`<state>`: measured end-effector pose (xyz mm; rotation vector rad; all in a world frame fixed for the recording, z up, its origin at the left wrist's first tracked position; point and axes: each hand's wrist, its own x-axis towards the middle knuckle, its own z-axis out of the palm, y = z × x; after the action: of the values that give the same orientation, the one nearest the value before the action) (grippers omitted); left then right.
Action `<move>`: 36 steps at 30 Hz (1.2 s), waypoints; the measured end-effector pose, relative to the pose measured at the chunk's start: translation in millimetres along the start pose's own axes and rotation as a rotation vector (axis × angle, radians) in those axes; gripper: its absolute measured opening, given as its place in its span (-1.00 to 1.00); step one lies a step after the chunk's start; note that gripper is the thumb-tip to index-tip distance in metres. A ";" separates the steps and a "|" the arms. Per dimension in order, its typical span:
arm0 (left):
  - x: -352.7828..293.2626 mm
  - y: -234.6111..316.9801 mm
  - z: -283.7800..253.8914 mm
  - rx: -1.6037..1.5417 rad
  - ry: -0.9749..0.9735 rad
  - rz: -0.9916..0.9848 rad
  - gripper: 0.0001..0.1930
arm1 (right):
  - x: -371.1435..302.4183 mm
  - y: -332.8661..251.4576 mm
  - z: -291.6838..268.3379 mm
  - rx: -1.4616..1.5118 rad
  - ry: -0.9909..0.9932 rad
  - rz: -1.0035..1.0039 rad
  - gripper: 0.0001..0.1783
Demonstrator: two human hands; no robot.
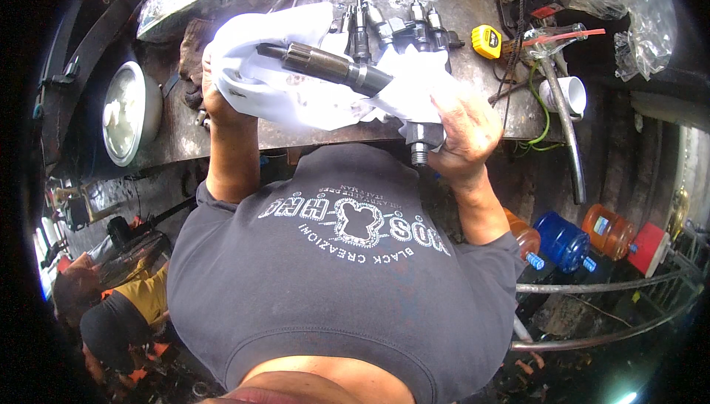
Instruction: The person wipes down fuel injectors one by one with a white cloth at a workbench, picking them up from the table, rotating them to clean the sides, and placing them back down.
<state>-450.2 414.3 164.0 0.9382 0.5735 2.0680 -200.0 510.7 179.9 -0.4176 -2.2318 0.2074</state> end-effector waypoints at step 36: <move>45.8 10.5 -14.7 1.218 -0.122 0.876 -0.67 | 13.1 -24.0 -8.6 0.933 -0.445 0.656 -0.70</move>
<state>-486.0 443.5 181.2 2.2971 1.6535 2.2370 -206.6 493.2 201.6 -0.5857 -2.0301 1.7309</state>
